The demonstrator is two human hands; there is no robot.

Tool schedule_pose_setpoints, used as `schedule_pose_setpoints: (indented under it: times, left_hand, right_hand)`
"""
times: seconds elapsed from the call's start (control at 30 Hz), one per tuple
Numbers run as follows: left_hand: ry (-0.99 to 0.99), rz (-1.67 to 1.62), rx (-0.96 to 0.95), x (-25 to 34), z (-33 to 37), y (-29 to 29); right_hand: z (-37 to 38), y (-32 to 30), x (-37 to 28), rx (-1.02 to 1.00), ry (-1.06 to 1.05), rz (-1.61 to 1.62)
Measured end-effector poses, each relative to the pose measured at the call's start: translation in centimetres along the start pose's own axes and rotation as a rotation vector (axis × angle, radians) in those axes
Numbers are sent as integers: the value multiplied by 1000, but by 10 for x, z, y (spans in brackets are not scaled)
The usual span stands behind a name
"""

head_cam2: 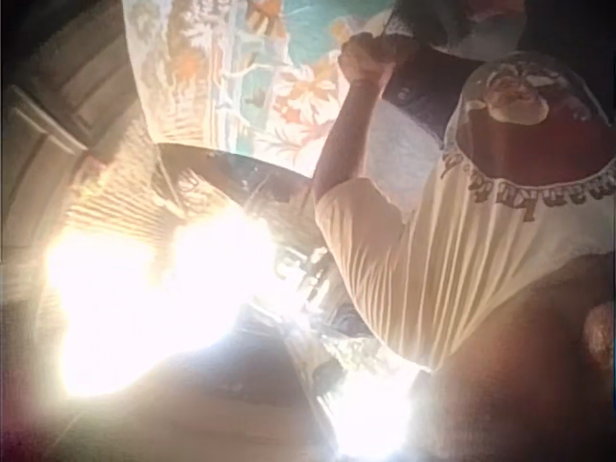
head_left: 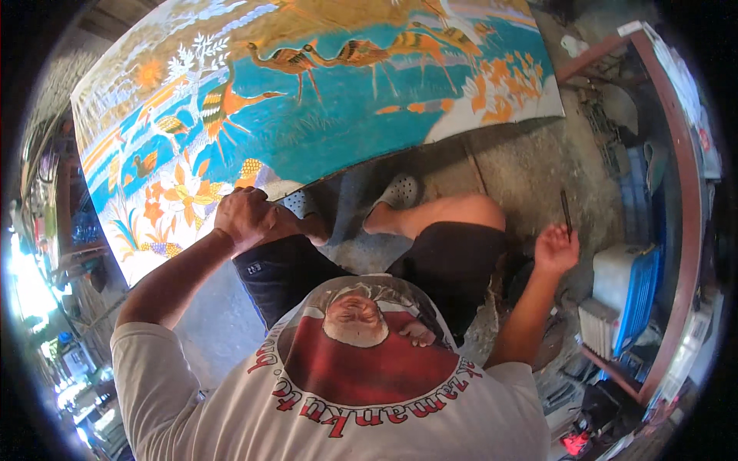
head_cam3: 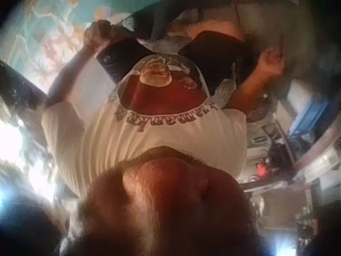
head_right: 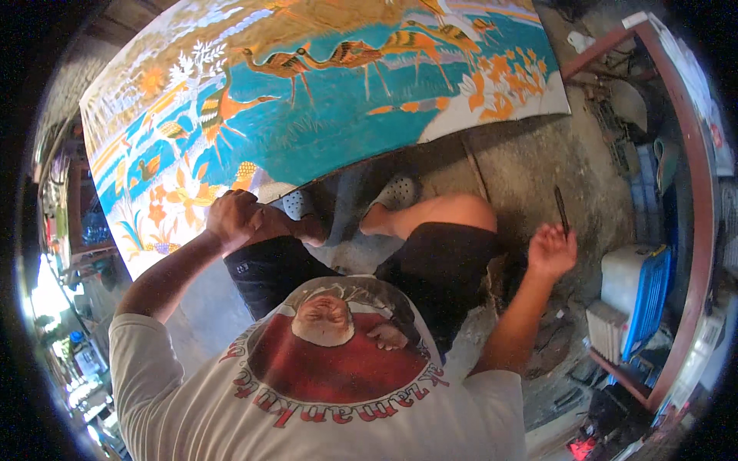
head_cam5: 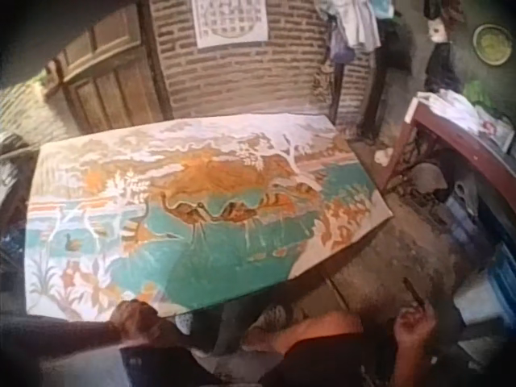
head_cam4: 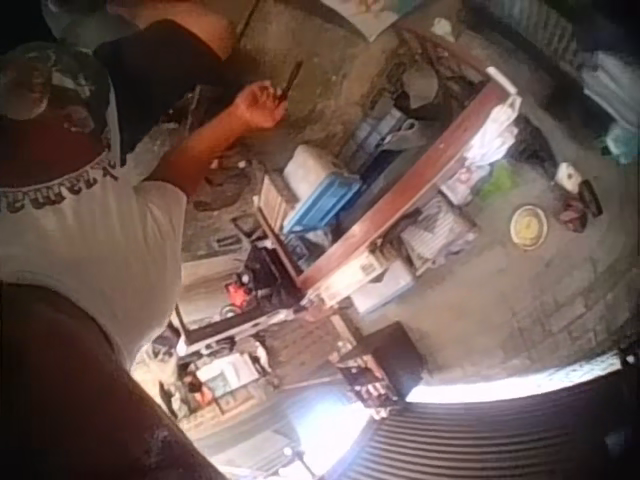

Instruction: Painting or applying wax/ink to a large fabric artwork with bird motifs.

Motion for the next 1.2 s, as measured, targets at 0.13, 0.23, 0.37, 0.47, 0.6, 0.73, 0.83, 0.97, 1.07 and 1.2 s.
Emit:
schedule_pose_setpoints:
  times: [0.13, 0.23, 0.37, 0.47, 0.6, 0.73, 0.83, 0.97, 1.07, 1.2]
  left_hand:
    - [8, -54, -43, -16, -1, -1]
    - [88, -89, 11, -25, -5, -3]
    - [22, -200, 47, -39, -6, -3]
    - [46, -249, 20, -52, -2, -3]
    - [79, -338, 1, -67, 5, -2]
    - [89, -352, 14, -72, 10, -1]
    - [111, -364, 25, -74, 13, -3]
    - [114, -377, 6, -75, 16, -2]
    - [117, -360, 29, -75, 17, -2]
    - [116, -354, 19, -76, 16, -1]
  right_hand:
    - [49, 123, 109, -416, 216, 110]
    - [75, 190, 201, -512, 328, 20]
    - [105, 249, 318, -524, 319, -151]
    - [121, 267, 387, -462, 215, -434]
    - [137, 270, 452, -462, 96, -765]
    - [150, 268, 490, -475, 59, -906]
    - [157, 266, 504, -480, 37, -942]
    - [162, 261, 513, -490, -3, -1005]
    - [164, 256, 519, -527, -11, -1034]
    - [165, 254, 523, -547, 14, -1035]
Point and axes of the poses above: each hand's wrist, its own z-axis towards the middle knuckle, its own y-axis out of the palm, x = y × z, the point moved 1 cm from there along z, towards the middle knuckle, and after that the axes turned 9 degrees about -x, right-handed, at the moved point
